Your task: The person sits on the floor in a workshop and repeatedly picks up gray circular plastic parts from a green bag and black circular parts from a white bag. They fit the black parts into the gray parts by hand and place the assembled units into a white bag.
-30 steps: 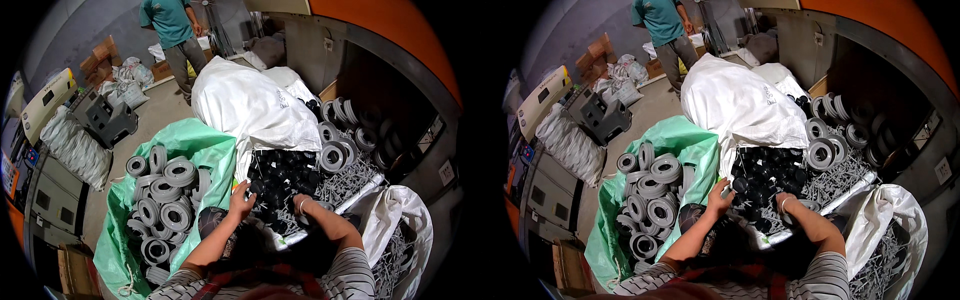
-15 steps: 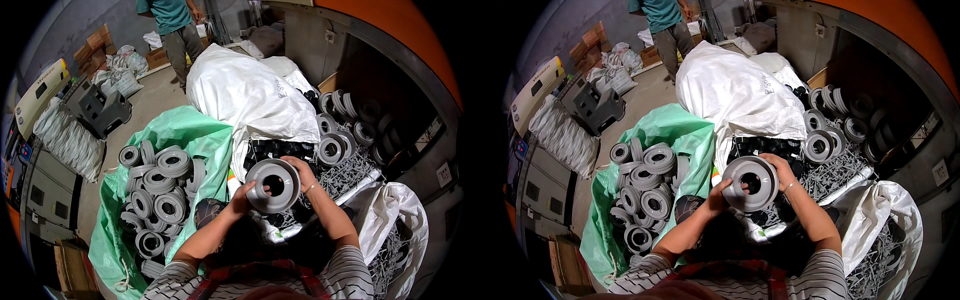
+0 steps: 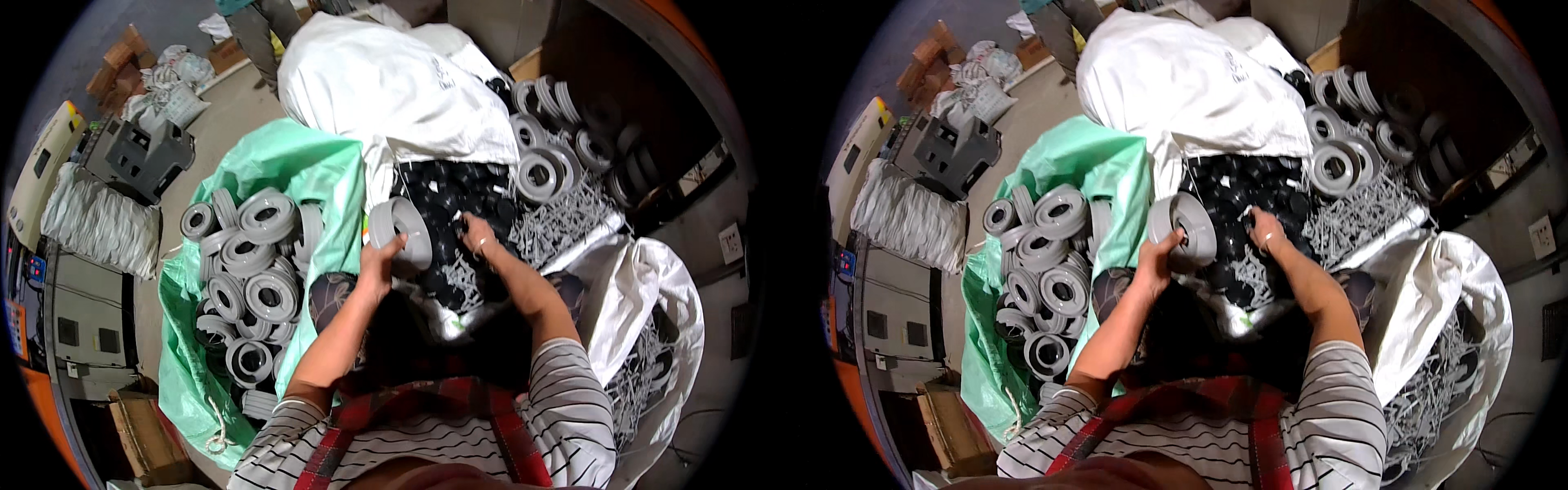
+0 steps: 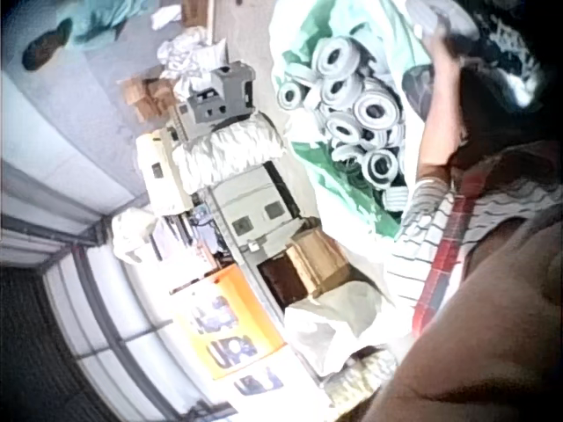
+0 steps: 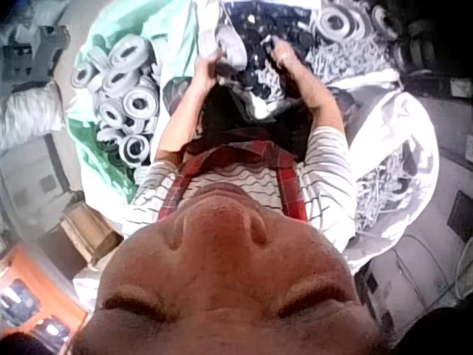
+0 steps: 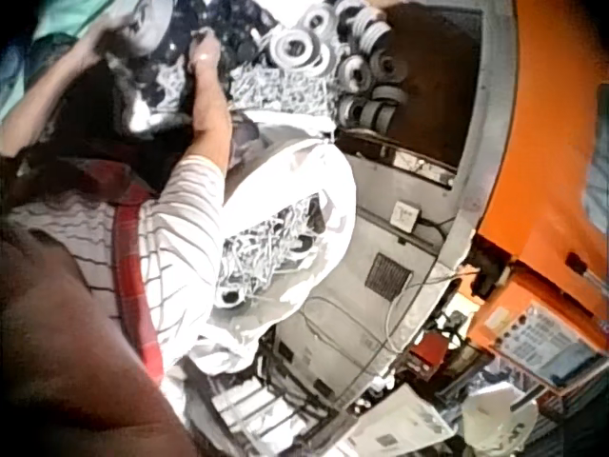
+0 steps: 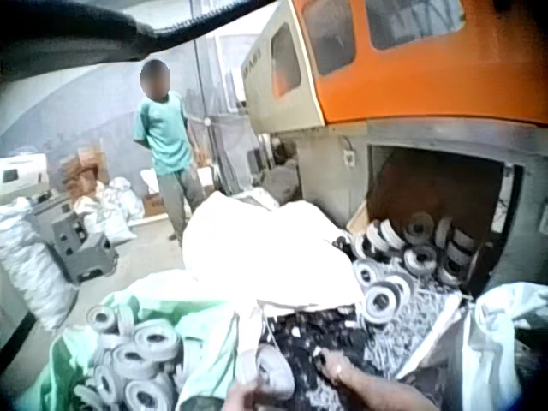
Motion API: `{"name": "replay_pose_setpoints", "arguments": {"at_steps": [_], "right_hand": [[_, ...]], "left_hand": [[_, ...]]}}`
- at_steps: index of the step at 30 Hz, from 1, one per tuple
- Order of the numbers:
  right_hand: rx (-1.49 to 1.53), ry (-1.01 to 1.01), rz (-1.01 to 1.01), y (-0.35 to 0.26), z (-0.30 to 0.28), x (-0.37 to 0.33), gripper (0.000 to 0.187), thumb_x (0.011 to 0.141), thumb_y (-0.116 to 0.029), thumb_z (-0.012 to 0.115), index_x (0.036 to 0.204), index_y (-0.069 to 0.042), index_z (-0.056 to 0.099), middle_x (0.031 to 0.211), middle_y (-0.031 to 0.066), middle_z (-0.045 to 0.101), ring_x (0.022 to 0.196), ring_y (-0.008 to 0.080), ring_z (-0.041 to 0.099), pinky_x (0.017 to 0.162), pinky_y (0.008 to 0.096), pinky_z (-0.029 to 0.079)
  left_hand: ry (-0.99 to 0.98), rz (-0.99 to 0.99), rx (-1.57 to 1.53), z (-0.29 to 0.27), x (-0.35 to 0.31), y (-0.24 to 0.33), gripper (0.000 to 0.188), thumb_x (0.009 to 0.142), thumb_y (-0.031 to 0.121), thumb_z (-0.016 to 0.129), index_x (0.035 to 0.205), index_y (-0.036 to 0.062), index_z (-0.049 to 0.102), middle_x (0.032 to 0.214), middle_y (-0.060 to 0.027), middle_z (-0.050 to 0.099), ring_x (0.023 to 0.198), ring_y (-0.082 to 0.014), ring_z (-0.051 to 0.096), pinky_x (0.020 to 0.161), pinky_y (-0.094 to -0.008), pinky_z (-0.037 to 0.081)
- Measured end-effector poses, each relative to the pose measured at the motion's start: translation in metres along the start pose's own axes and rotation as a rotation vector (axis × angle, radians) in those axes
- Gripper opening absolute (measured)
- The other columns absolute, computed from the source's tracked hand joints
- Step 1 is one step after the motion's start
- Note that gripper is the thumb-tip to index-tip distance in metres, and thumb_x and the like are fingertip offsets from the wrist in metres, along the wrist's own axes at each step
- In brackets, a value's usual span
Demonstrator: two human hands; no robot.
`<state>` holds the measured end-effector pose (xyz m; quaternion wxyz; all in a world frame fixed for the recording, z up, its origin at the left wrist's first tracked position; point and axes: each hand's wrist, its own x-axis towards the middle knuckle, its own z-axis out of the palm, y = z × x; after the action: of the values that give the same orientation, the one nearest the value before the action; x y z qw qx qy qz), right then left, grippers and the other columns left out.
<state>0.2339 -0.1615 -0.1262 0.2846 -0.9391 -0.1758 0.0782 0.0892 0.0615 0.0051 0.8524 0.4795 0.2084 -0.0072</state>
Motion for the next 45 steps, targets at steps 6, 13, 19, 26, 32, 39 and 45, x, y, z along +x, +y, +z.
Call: {"name": "replay_pose_setpoints", "arguments": {"at_steps": [6,13,19,26,32,39,45], "right_hand": [[0.004,0.429,-0.238,-0.071,-0.039,-0.001,0.027,0.074,-0.007,0.058,0.101,-0.005,0.058,0.075,0.0176,0.06,0.07,0.0344,0.059,0.071,0.0419,0.046],[1.17,-0.118,-0.057,-0.12,-0.077,-0.028,0.021,0.082,-0.003,0.048,0.1,0.002,0.058,0.084,0.0065,0.061,0.076,0.0152,0.058,0.07,0.0263,0.046],[0.295,0.187,-0.437,-0.118,-0.071,-0.04,0.028,0.077,0.003,0.043,0.101,0.004,0.058,0.098,0.0263,0.058,0.091,0.0412,0.056,0.082,0.0429,0.046],[0.174,-0.075,-0.234,-0.153,-0.103,-0.069,0.078,0.069,-0.035,0.077,0.126,0.006,0.044,0.117,0.0281,0.046,0.109,0.0406,0.049,0.094,0.0389,0.041],[0.174,-0.038,-0.539,-0.135,-0.096,-0.065,0.075,0.06,-0.025,0.08,0.122,0.002,0.048,0.116,0.0226,0.047,0.109,0.0392,0.047,0.094,0.0404,0.041],[0.222,0.006,-0.615,-0.134,-0.091,-0.073,0.071,0.059,-0.019,0.08,0.121,-0.006,0.049,0.112,0.0161,0.049,0.107,0.0377,0.045,0.091,0.0417,0.041],[0.195,0.122,-0.822,-0.117,-0.074,-0.08,0.068,0.06,-0.018,0.076,0.12,-0.004,0.047,0.111,0.0193,0.048,0.105,0.0408,0.045,0.09,0.0443,0.041]], "left_hand": [[0.084,0.056,0.114,-0.002,0.005,-0.008,0.042,0.075,0.016,0.072,0.109,-0.0011,0.055,0.096,-0.0062,0.06,0.085,-0.0175,0.056,0.076,-0.0319,0.045],[-0.27,-0.268,-0.322,0.009,-0.005,0.006,0.061,0.075,0.025,0.07,0.126,0.0022,0.044,0.119,-0.0113,0.055,0.111,-0.0282,0.053,0.101,-0.044,0.038],[-0.232,-0.129,-0.189,0.005,-0.003,-0.006,0.057,0.078,0.022,0.069,0.123,-0.0018,0.045,0.114,-0.0114,0.057,0.104,-0.0282,0.056,0.092,-0.0444,0.045],[-0.272,0.03,0.106,0.001,-0.005,-0.008,0.046,0.077,0.02,0.069,0.113,-0.0015,0.051,0.091,-0.0063,0.061,0.084,-0.0185,0.06,0.079,-0.0322,0.05],[-0.27,-0.005,0.123,0.004,-0.015,0.004,0.047,0.077,0.021,0.07,0.114,-0.0015,0.052,0.1,-0.0073,0.06,0.089,-0.0174,0.059,0.079,-0.0315,0.049],[-0.261,-0.024,0.092,0.005,-0.018,0.002,0.049,0.076,0.027,0.073,0.112,-0.0006,0.054,0.095,-0.0052,0.059,0.081,-0.0147,0.058,0.071,-0.0278,0.048],[-0.267,-0.013,0.23,-0.014,-0.003,-0.012,0.043,0.081,0.021,0.069,0.114,-0.0021,0.053,0.102,-0.0079,0.06,0.091,-0.0184,0.06,0.079,-0.0328,0.05]]}}
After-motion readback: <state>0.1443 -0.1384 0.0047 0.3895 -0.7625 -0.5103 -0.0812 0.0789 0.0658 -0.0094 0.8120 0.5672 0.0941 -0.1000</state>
